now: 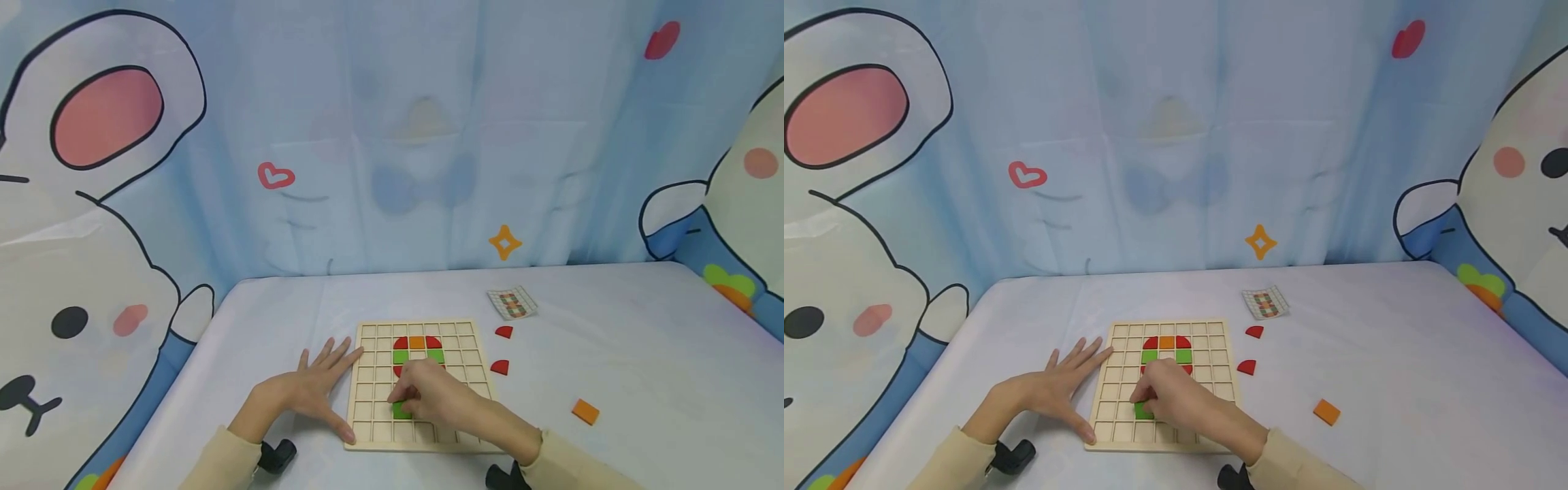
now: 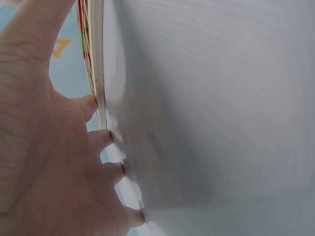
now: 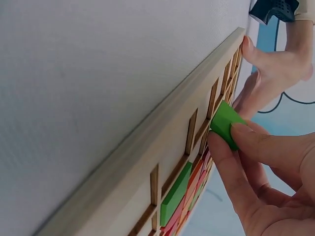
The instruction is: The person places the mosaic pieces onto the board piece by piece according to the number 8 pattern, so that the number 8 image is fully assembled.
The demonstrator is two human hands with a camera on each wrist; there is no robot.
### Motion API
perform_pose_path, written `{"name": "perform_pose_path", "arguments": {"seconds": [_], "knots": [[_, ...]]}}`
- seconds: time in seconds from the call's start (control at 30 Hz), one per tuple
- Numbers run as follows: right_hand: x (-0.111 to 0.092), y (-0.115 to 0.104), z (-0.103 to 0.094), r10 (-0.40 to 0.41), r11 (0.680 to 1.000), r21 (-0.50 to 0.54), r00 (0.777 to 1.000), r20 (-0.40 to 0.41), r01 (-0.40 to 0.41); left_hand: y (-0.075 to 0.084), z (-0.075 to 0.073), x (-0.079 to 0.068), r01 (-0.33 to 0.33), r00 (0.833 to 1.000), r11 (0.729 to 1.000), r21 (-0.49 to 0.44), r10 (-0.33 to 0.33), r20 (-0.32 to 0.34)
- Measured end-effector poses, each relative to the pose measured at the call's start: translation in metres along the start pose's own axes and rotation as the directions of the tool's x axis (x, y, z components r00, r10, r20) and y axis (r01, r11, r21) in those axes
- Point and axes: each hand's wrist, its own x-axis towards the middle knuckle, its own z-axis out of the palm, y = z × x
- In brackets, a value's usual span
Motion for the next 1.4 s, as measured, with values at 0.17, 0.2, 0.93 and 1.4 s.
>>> {"name": "perform_pose_path", "arguments": {"seconds": [0.17,0.2,0.93,1.4], "knots": [[0.001,-0.006,0.003,0.033,0.997,-0.077,0.999,0.012,-0.032,-0.001,0.000,-0.001,-0.005,1.000,1.000,-0.007,0.005,0.001],[0.001,-0.007,0.003,0.037,0.995,-0.091,0.999,0.014,-0.035,-0.001,0.000,-0.001,-0.006,1.000,1.000,-0.009,0.006,0.001],[0.002,-0.005,0.008,0.062,0.991,-0.124,0.998,0.014,-0.060,-0.002,-0.001,0.000,-0.014,1.000,1.000,-0.019,0.014,0.009],[-0.013,0.003,-0.001,0.020,0.999,-0.040,0.999,-0.030,-0.022,0.000,-0.001,0.000,-0.011,1.000,1.000,-0.007,0.011,0.005]]}}
